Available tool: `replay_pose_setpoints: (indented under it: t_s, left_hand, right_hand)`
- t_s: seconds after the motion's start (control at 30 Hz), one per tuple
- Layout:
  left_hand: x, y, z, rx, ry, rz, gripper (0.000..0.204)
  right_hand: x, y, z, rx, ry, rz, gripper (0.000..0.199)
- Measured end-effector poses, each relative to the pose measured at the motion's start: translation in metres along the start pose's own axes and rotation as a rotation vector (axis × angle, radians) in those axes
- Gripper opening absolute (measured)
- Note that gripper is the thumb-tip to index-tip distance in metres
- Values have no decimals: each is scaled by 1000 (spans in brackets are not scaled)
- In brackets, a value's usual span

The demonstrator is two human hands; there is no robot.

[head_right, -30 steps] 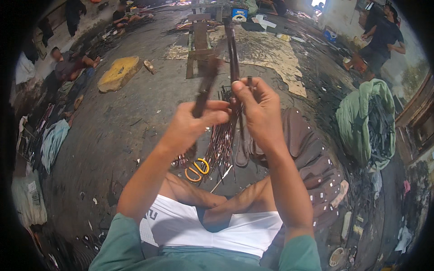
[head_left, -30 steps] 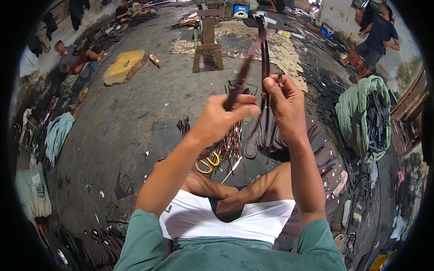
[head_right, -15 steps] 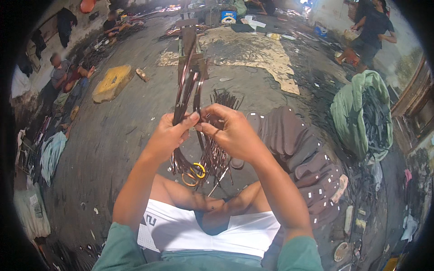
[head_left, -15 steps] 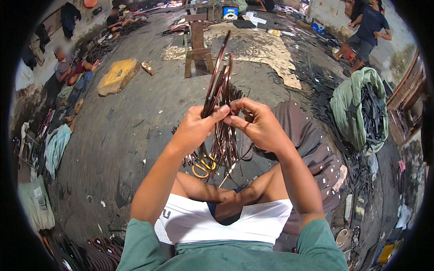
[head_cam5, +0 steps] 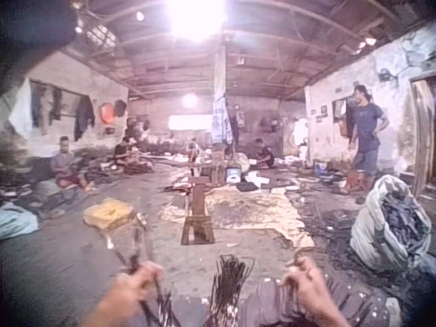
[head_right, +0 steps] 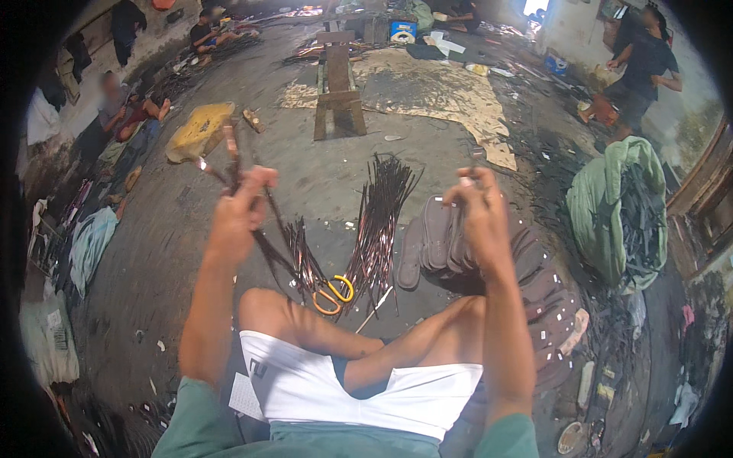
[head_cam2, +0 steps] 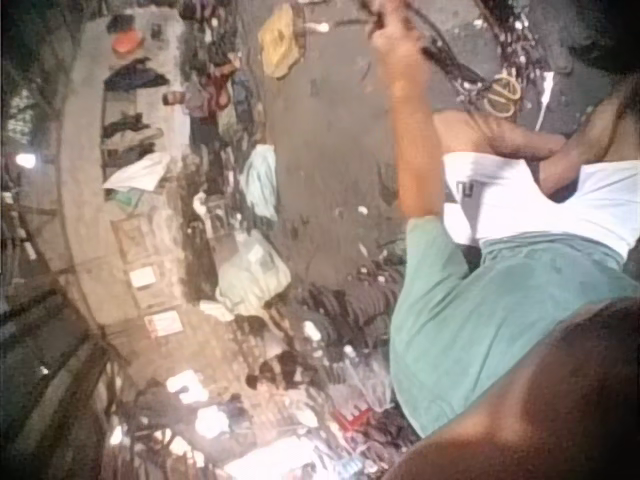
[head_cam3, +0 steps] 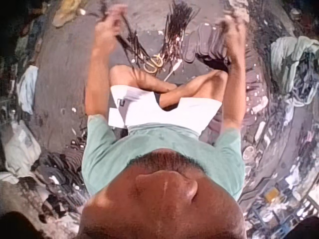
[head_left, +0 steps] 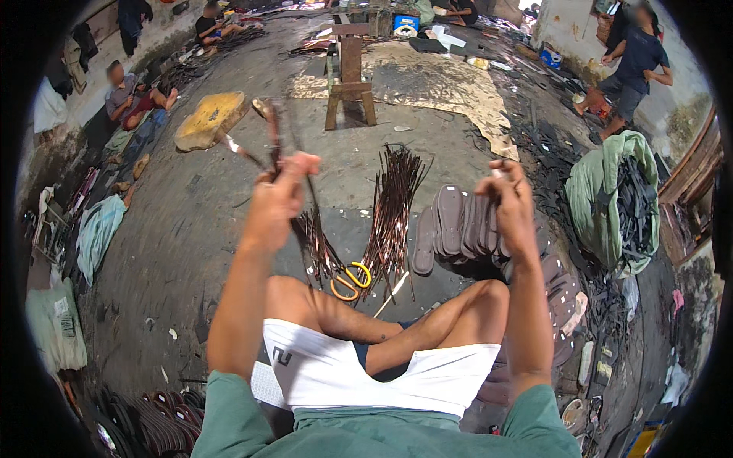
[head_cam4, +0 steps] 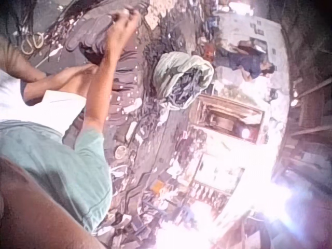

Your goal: The person sits on the floor and repeatedly gathers bundles of dark flexible strips, aligns them, and cuts them into shorter lengths using yellow-handled scissors. The cut pieces are placed into a growing pile on the floor.

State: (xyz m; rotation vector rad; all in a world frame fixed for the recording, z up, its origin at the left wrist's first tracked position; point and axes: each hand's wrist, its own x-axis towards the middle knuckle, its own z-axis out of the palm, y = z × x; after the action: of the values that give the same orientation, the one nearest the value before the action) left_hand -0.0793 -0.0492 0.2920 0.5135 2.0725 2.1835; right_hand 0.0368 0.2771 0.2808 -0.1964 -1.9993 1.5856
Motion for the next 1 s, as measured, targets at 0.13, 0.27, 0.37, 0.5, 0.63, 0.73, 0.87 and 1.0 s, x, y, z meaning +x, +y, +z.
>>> replay_pose_setpoints:
  t_s: [0.13,0.27,0.37,0.5,0.63,0.73,0.87,1.0]
  left_hand:
    - [-14,-12,57,-112,-57,-100,29]
    - [-21,-15,85,-282,-96,-138,25]
    - [-23,-18,81,-254,-93,-143,25]
    - [-28,-20,85,-200,-101,-93,32]
    - [-41,-27,91,-108,-100,2,24]
    - [-47,-43,94,-15,-147,95,25]
    - [-55,-42,98,11,-171,87,25]
    - [-59,-42,92,40,-269,43,28]
  right_hand:
    - [-23,-16,81,220,-279,42,23]
    - [-49,1,119,238,-290,72,29]
    - [-65,16,121,125,-378,153,29]
    - [-72,19,116,-102,-357,11,32]
    - [-49,-16,101,-210,15,-359,39]
    - [-39,-35,106,-112,-179,-17,42]
    - [-22,-28,108,319,-169,144,49]
    - [-4,-46,98,510,-132,170,47]
